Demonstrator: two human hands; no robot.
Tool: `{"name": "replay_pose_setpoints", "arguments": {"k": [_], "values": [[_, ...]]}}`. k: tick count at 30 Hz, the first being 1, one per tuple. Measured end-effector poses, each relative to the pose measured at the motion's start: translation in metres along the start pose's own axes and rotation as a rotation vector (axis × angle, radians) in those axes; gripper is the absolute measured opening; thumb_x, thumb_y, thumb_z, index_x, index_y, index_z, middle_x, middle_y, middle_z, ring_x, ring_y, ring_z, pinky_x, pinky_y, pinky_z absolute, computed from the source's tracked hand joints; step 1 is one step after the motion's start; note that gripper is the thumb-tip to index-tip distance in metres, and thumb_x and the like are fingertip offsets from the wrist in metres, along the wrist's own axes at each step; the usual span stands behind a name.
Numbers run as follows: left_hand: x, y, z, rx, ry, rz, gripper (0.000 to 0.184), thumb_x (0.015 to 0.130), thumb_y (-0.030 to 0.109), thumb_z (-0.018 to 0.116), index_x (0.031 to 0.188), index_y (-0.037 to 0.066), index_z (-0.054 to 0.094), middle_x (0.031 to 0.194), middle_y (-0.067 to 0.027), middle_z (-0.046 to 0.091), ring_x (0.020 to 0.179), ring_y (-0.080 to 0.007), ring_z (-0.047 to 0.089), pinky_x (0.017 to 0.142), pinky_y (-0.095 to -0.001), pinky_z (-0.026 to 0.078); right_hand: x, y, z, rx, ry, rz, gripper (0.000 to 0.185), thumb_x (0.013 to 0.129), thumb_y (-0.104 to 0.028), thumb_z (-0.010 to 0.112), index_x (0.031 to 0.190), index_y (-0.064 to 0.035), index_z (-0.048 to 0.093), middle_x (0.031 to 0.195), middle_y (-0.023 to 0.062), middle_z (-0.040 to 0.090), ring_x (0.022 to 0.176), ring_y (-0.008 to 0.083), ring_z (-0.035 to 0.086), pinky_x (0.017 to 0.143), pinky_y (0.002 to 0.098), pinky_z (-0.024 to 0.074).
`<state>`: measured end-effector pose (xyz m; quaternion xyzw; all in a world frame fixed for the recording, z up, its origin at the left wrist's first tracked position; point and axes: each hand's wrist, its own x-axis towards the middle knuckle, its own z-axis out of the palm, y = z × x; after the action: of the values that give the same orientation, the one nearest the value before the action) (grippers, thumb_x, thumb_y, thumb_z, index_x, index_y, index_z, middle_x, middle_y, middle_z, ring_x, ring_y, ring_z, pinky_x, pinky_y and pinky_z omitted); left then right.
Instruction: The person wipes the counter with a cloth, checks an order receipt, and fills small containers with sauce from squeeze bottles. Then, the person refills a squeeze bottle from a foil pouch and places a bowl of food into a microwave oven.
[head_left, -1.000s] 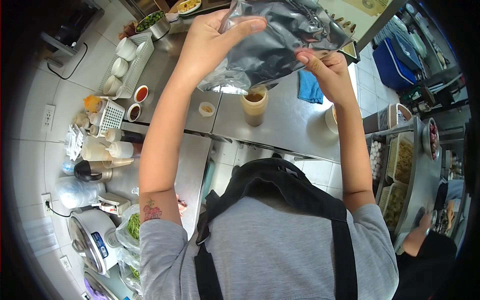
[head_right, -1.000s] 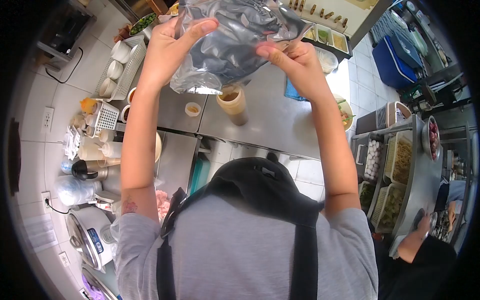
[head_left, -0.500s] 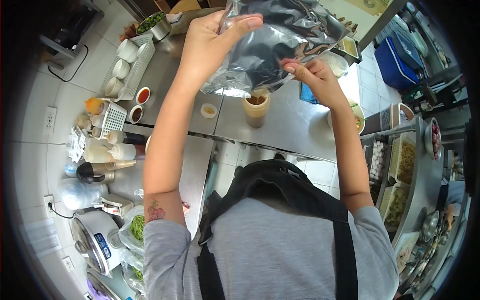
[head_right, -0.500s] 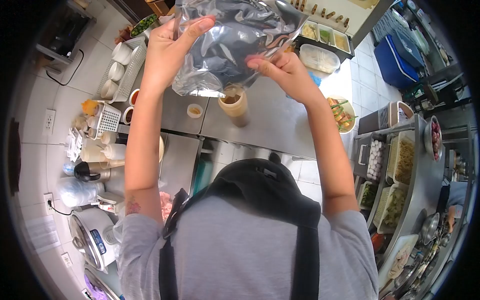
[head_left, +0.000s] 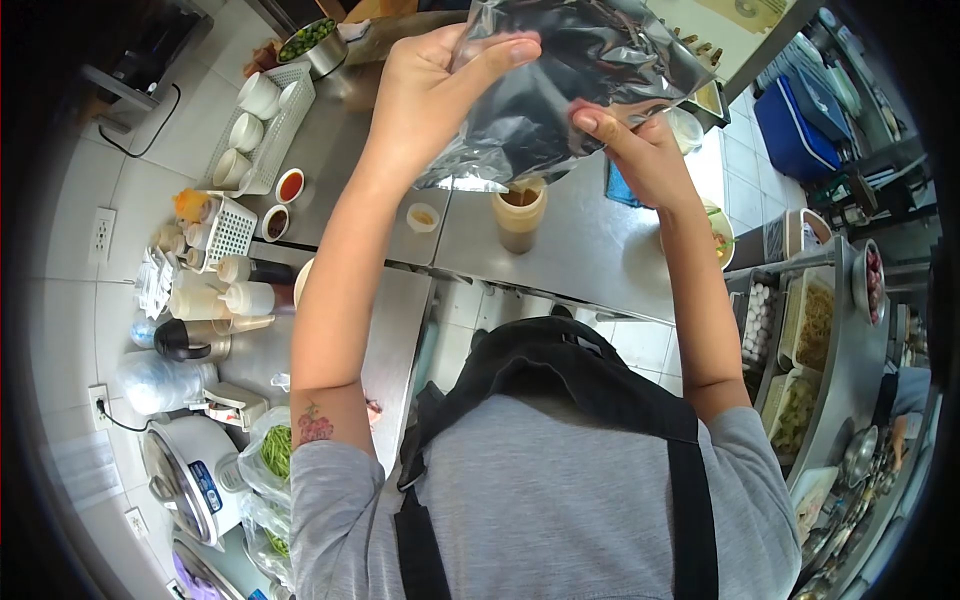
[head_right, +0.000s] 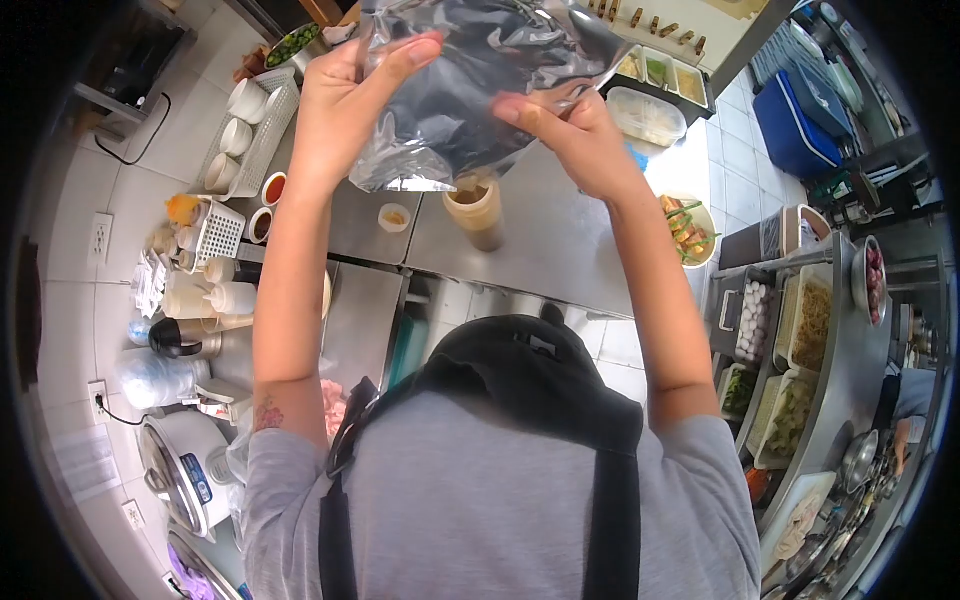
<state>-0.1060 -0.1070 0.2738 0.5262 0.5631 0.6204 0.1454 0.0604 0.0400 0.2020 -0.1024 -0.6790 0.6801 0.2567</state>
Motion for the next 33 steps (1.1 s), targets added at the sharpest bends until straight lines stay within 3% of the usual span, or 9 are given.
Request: {"name": "replay_pose_setpoints", "arguments": {"k": [5,7,11,14,16,19,25,31,33], "values": [[0.001,0.001,0.000,0.055,0.002,-0.006,0.028,0.087,0.025,0.067,0.102,0.001,0.069,0.091,-0.0016,0.070,0.081,-0.0037,0.059,0.076,-0.0193,0.046,0.001,0.014,-0.027,-0.027,-0.159,0.153,0.021,0.088,-0.019,0.065,0.101,-0.0022,0.067,0.095,0.0003,0.066,0.087,0.0074,0.057,0.074,0.0225,0.0452],[0.007,-0.003,-0.005,0.070,-0.018,-0.068,0.033,0.088,0.026,0.066,0.106,-0.001,0.067,0.099,-0.0045,0.069,0.088,-0.0061,0.060,0.082,-0.0216,0.045,0.001,0.016,-0.010,0.241,-0.073,0.134,0.023,0.088,-0.021,0.066,0.101,-0.0023,0.067,0.092,-0.0004,0.065,0.080,0.0061,0.056,0.070,0.0211,0.0439],[0.000,-0.007,-0.018,0.044,-0.196,-0.231,0.040,0.087,0.030,0.067,0.111,-0.002,0.064,0.102,-0.0050,0.067,0.093,-0.0071,0.058,0.086,-0.0227,0.044,-0.003,0.019,0.003,0.130,0.056,0.175,0.027,0.088,-0.027,0.066,0.101,-0.0038,0.068,0.088,-0.0035,0.064,0.075,0.0037,0.053,0.065,0.0191,0.0394],[-0.025,-0.026,-0.026,0.084,-0.192,-0.270,0.042,0.086,0.031,0.068,0.111,-0.002,0.064,0.099,-0.0040,0.066,0.090,-0.0061,0.058,0.080,-0.0224,0.045,-0.007,0.019,0.003,0.021,0.056,0.088,0.028,0.088,-0.028,0.066,0.102,-0.0047,0.068,0.088,-0.0047,0.064,0.076,0.0030,0.052,0.064,0.0182,0.0378],[-0.031,-0.032,-0.025,0.115,-0.124,-0.270,0.039,0.087,0.030,0.067,0.107,-0.003,0.066,0.092,-0.0013,0.065,0.076,-0.0033,0.053,0.070,-0.0199,0.043,-0.010,0.010,0.007,-0.093,0.009,0.009,0.026,0.088,-0.025,0.066,0.103,-0.0041,0.068,0.090,-0.0041,0.064,0.077,0.0032,0.053,0.064,0.0186,0.0385],[-0.035,-0.034,-0.026,0.071,-0.124,-0.209,0.034,0.087,0.028,0.066,0.104,-0.002,0.068,0.080,0.0025,0.061,0.068,-0.0021,0.047,0.065,-0.0182,0.040,-0.005,0.025,-0.004,-0.043,-0.075,-0.039,0.023,0.087,-0.021,0.067,0.104,-0.0044,0.067,0.093,-0.0027,0.066,0.077,0.0029,0.052,0.063,0.0187,0.0368],[-0.031,-0.029,-0.018,0.080,-0.084,-0.182,0.029,0.089,0.025,0.065,0.103,0.000,0.069,0.065,0.0086,0.049,0.059,-0.0002,0.038,0.055,-0.0173,0.032,-0.002,0.042,0.018,0.214,0.118,0.212,0.023,0.088,-0.020,0.066,0.105,-0.0052,0.067,0.100,0.0003,0.067,0.091,0.0075,0.057,0.076,0.0211,0.0427],[-0.029,-0.032,-0.016,0.067,-0.017,-0.198,0.030,0.088,0.026,0.066,0.103,0.001,0.070,0.066,0.0092,0.049,0.059,0.0000,0.038,0.054,-0.0174,0.030,-0.005,0.032,0.002,-0.177,-0.155,0.008,0.026,0.090,-0.022,0.063,0.107,-0.0026,0.066,0.107,0.0046,0.066,0.102,0.0112,0.058,0.087,0.0259,0.0449],[-0.029,-0.029,-0.015,0.077,0.003,-0.229,0.030,0.088,0.026,0.066,0.102,0.001,0.070,0.068,0.0082,0.052,0.061,-0.0004,0.041,0.056,-0.0169,0.033,-0.004,0.027,-0.007,-0.289,-0.225,0.061,0.030,0.091,-0.022,0.061,0.111,-0.0005,0.065,0.114,0.0070,0.064,0.104,0.0133,0.058,0.090,0.0268,0.0446]]}}
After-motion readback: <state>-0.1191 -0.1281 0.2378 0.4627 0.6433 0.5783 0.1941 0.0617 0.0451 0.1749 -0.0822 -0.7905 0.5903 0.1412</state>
